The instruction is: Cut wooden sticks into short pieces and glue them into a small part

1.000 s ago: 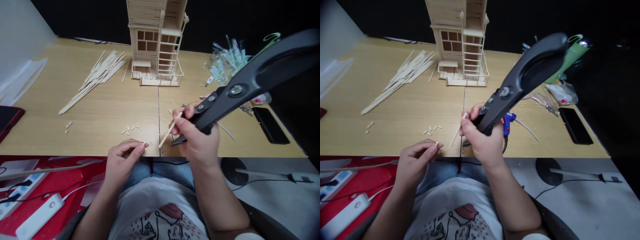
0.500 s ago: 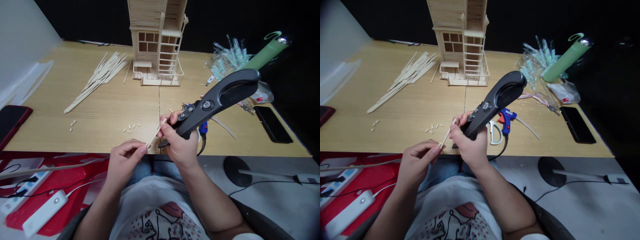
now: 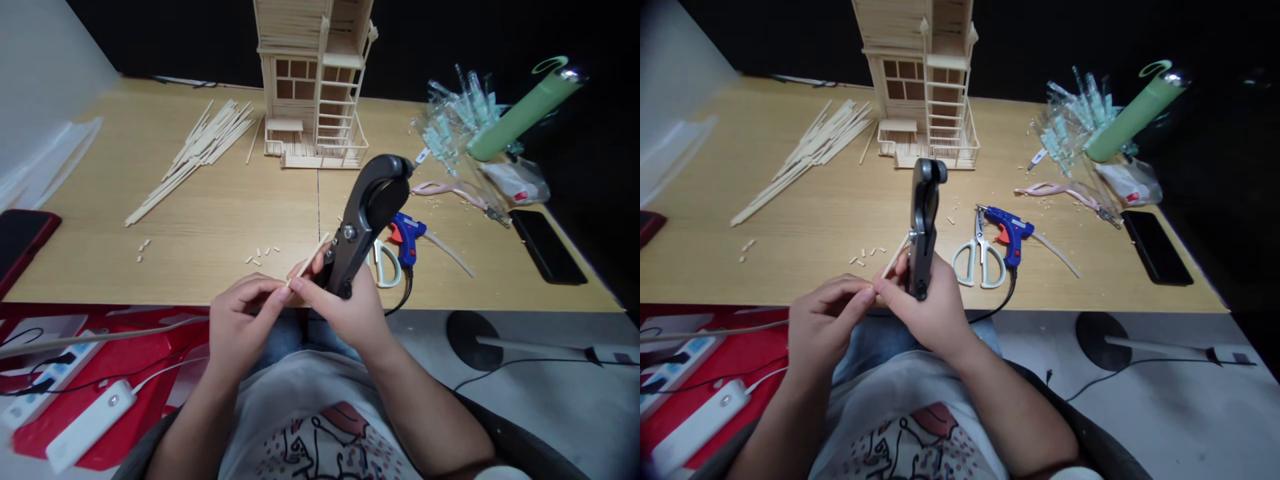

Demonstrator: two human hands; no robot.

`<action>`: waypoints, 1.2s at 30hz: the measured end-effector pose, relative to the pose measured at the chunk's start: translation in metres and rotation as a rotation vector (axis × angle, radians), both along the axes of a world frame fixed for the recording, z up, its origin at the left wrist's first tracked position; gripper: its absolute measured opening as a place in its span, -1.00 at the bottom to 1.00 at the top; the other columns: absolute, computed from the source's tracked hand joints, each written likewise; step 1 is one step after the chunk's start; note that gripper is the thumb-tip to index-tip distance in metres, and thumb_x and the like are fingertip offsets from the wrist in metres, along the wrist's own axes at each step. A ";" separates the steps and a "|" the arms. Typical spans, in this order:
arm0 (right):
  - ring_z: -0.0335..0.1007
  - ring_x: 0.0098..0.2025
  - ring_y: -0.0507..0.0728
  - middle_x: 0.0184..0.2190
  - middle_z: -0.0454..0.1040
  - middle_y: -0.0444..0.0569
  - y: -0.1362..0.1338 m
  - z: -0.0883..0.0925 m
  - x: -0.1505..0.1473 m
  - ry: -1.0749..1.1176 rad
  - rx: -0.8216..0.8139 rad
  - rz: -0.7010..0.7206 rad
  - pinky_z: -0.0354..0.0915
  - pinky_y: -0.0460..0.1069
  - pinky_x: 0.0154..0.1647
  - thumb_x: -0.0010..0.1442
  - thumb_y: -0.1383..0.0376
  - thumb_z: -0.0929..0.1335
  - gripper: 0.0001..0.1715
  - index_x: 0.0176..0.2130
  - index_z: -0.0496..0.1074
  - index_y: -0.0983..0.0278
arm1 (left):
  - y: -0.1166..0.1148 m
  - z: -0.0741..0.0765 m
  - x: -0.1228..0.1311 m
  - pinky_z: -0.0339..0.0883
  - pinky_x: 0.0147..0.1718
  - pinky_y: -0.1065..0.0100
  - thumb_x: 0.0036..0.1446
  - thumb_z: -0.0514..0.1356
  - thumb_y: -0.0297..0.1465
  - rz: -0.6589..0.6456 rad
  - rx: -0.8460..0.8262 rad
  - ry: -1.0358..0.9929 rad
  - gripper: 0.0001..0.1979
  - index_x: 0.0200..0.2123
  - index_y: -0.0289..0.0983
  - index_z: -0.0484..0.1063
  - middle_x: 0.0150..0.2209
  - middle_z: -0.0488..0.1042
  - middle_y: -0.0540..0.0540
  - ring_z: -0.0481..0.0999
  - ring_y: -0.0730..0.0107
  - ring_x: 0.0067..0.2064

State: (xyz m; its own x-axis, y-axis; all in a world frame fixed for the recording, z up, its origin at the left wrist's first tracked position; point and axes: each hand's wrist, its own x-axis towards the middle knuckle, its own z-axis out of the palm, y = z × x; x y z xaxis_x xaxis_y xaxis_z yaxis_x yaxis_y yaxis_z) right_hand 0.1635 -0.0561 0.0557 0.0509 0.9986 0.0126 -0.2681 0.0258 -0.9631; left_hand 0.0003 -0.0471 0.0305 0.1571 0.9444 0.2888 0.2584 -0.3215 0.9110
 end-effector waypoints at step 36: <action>0.48 -0.36 0.05 -0.40 0.55 -0.18 0.004 -0.010 -0.004 0.132 -0.216 0.054 0.45 0.01 -0.23 -0.03 0.21 0.62 -0.53 -0.35 0.31 0.19 | 0.001 0.003 -0.009 0.42 -0.35 0.45 0.22 0.33 -0.42 -0.029 0.083 0.149 -0.95 -0.31 -0.20 0.61 -0.35 0.66 0.00 0.60 0.45 -0.33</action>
State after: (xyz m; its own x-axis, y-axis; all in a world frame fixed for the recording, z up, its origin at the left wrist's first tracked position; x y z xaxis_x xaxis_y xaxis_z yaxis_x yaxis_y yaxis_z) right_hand 0.1597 -0.0517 0.0456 -0.0154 0.9787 -0.2046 -0.3868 -0.1945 -0.9014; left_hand -0.0090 -0.0457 0.0333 0.2309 0.9126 0.3374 0.3784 -0.4037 0.8329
